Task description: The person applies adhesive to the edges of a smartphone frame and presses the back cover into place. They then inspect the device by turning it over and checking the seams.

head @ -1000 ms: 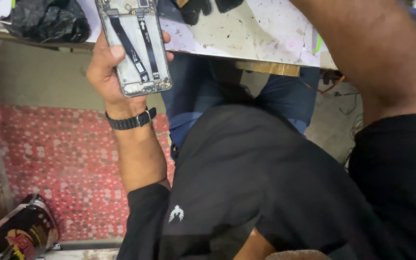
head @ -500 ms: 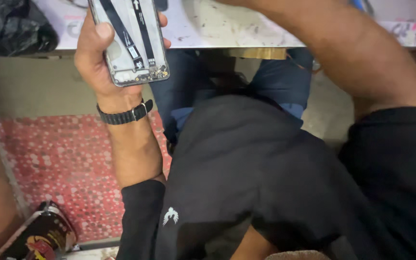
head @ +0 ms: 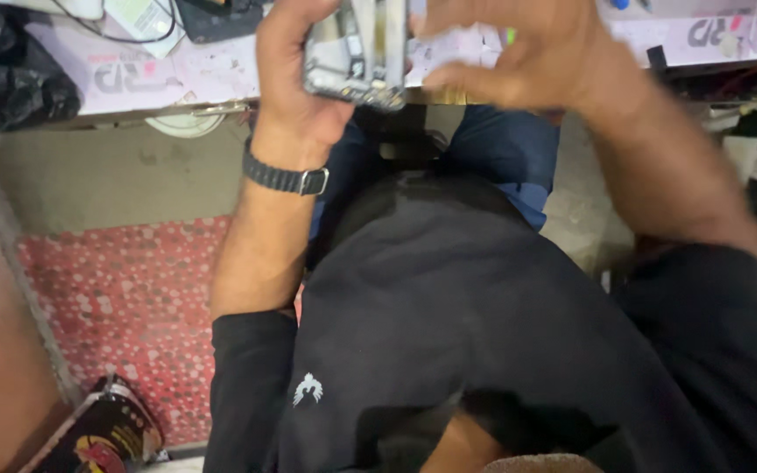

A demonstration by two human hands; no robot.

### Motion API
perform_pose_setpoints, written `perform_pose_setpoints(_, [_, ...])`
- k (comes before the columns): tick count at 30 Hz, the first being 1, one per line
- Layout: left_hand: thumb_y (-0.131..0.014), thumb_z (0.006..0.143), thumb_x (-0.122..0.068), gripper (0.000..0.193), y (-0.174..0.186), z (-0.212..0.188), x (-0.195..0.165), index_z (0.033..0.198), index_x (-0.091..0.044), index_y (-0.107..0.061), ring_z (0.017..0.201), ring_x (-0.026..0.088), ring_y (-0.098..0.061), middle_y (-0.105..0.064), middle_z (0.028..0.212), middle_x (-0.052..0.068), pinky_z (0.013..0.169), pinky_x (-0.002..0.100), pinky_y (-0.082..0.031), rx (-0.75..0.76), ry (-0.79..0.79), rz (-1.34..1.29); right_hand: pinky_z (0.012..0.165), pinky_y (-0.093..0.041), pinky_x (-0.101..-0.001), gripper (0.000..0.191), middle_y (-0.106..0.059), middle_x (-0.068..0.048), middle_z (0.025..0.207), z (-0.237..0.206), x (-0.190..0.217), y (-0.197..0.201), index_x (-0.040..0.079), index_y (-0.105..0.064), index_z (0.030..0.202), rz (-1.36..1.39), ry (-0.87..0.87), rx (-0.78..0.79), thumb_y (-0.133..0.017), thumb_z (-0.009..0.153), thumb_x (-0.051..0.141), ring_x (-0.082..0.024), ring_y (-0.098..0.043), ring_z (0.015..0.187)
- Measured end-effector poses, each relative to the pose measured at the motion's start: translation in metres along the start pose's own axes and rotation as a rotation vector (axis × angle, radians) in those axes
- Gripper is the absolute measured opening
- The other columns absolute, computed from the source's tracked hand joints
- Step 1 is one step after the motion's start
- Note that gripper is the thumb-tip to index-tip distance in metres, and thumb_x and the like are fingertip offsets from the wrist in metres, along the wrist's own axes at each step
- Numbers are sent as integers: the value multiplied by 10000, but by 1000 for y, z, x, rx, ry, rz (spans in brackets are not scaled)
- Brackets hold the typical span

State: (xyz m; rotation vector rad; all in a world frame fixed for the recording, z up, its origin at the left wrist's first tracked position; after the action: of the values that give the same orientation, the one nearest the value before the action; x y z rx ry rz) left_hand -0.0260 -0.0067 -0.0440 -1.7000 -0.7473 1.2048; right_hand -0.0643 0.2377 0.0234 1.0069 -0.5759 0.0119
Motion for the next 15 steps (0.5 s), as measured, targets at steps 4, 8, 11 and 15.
perform_pose_setpoints(4, [-563, 1048, -156, 175, 13, 14, 21, 1027, -9, -655, 908, 208, -717, -718, 966, 80, 862, 373, -569, -14, -87, -87, 729, -516, -337, 325, -680, -142, 1138, 10, 26, -16, 20, -668, 1167, 28, 120, -195, -821, 882, -5, -248, -652, 898])
perform_pose_setpoints(8, [-557, 1072, -219, 234, 7, 16, 23, 1077, -4, -648, 913, 216, -712, -709, 1016, 91, 866, 397, -571, -3, -56, -61, 742, -510, -387, 383, -692, -107, 1089, 15, 32, -21, 20, -665, 1162, -62, 162, -334, -774, 822, -116, -270, -658, 883])
perform_pose_setpoints(11, [-497, 984, -370, 404, -3, 11, 19, 1056, -3, -648, 920, 291, -749, -735, 1004, 140, 816, 509, -633, -57, -3, 97, 687, -523, -341, 370, -712, -113, 1106, 12, 30, -17, 11, -679, 1180, -74, 126, -423, -748, 872, -182, -256, -682, 892])
perform_pose_setpoints(15, [-483, 1089, -415, 433, -12, 3, 15, 1111, -2, -613, 854, 321, -730, -706, 1007, 133, 691, 459, -589, -23, -43, 172, 739, -545, -365, 331, -696, -121, 1110, 2, 25, -7, 10, -665, 1183, -52, 90, -474, -787, 911, -133, -273, -687, 931])
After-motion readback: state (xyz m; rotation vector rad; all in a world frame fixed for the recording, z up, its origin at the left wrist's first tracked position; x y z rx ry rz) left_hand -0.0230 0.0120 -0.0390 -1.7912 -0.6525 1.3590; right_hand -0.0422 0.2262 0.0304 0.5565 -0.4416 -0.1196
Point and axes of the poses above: each hand's wrist, its own z-axis towards the middle knuckle, its own y-axis out of the back of the hand, x = y × z, the point moved 2 cm from there along z, towards the middle knuckle
